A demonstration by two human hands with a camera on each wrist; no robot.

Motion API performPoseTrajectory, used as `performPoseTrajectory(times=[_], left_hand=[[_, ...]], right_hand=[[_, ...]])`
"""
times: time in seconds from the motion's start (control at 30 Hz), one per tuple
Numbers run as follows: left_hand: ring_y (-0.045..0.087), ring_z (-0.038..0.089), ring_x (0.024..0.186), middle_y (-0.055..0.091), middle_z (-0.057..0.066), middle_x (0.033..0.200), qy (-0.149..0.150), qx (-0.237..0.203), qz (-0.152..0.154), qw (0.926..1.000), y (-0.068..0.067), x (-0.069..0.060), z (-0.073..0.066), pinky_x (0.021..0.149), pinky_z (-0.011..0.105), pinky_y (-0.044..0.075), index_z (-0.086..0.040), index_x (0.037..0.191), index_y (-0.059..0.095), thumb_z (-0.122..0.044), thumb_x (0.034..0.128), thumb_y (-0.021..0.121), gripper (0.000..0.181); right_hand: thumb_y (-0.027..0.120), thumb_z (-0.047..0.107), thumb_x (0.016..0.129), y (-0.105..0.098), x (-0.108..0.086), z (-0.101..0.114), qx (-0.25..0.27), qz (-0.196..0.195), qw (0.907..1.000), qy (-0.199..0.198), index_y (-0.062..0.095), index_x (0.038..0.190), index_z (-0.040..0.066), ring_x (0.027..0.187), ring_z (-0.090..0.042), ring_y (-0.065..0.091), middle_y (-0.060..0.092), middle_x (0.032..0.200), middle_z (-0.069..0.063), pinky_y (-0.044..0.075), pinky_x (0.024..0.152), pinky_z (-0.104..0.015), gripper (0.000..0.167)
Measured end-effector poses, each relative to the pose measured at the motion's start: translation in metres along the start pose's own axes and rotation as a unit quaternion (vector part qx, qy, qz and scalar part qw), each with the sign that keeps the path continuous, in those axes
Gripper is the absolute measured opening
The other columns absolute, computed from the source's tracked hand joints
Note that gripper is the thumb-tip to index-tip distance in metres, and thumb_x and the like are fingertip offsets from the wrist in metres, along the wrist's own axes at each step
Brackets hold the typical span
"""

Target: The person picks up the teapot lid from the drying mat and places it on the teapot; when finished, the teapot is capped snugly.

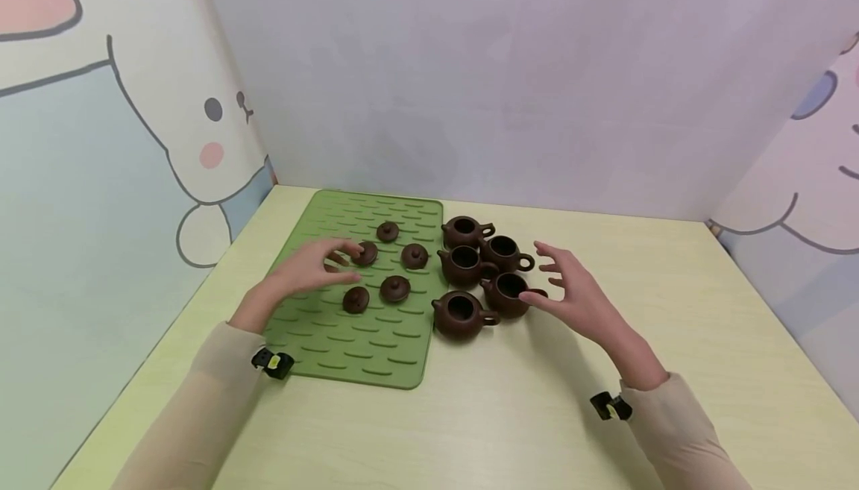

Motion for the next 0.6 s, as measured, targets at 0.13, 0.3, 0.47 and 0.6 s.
performPoseTrajectory(times=[0.13, 0.3, 0.47, 0.6], left_hand=[[0.063, 0.034, 0.117, 0.06, 0.014, 0.135, -0.007, -0.014, 0.021, 0.9997, 0.001, -0.003, 0.003, 0.098, 0.044, 0.055, -0.006, 0.136, 0.056, -0.026, 0.0899, 0.075, 0.054], [0.065, 0.035, 0.115, 0.062, 0.017, 0.133, -0.002, -0.025, 0.041, 0.9989, 0.001, -0.006, 0.006, 0.095, 0.042, 0.057, -0.003, 0.134, 0.057, -0.027, 0.0894, 0.076, 0.054], [0.066, 0.034, 0.112, 0.064, 0.021, 0.126, 0.011, -0.039, 0.059, 0.9974, 0.002, -0.009, 0.006, 0.093, 0.04, 0.058, -0.001, 0.129, 0.059, -0.024, 0.0892, 0.076, 0.049], [0.067, 0.03, 0.107, 0.065, 0.02, 0.121, 0.018, -0.052, 0.07, 0.996, 0.005, -0.009, 0.008, 0.091, 0.037, 0.058, 0.0, 0.125, 0.061, -0.02, 0.0891, 0.076, 0.043]], right_hand=[[0.076, 0.028, 0.09, 0.002, -0.002, 0.003, 0.007, 0.002, 1.0, -0.004, 0.032, 0.154, 0.01, 0.126, -0.039, 0.056, 0.044, 0.148, -0.019, 0.051, 0.102, -0.053, 0.08], [0.077, 0.024, 0.089, 0.005, -0.004, 0.008, 0.018, 0.006, 0.9998, -0.009, 0.037, 0.151, 0.008, 0.118, -0.037, 0.063, 0.05, 0.141, -0.017, 0.055, 0.096, -0.049, 0.076], [0.077, 0.019, 0.088, 0.006, -0.005, 0.011, 0.025, 0.003, 0.9996, -0.013, 0.043, 0.147, 0.007, 0.108, -0.033, 0.069, 0.056, 0.135, -0.019, 0.058, 0.09, -0.046, 0.069], [0.075, 0.017, 0.09, 0.01, -0.005, 0.011, 0.032, 0.008, 0.9993, -0.017, 0.049, 0.142, 0.003, 0.102, -0.029, 0.07, 0.06, 0.131, -0.019, 0.059, 0.089, -0.044, 0.061]])
Point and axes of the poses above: each hand's wrist, its own x-axis towards the middle knuckle, its own y-axis out of the palm, z = x × y, the point moved 1 cm from there along x, towards the middle knuckle
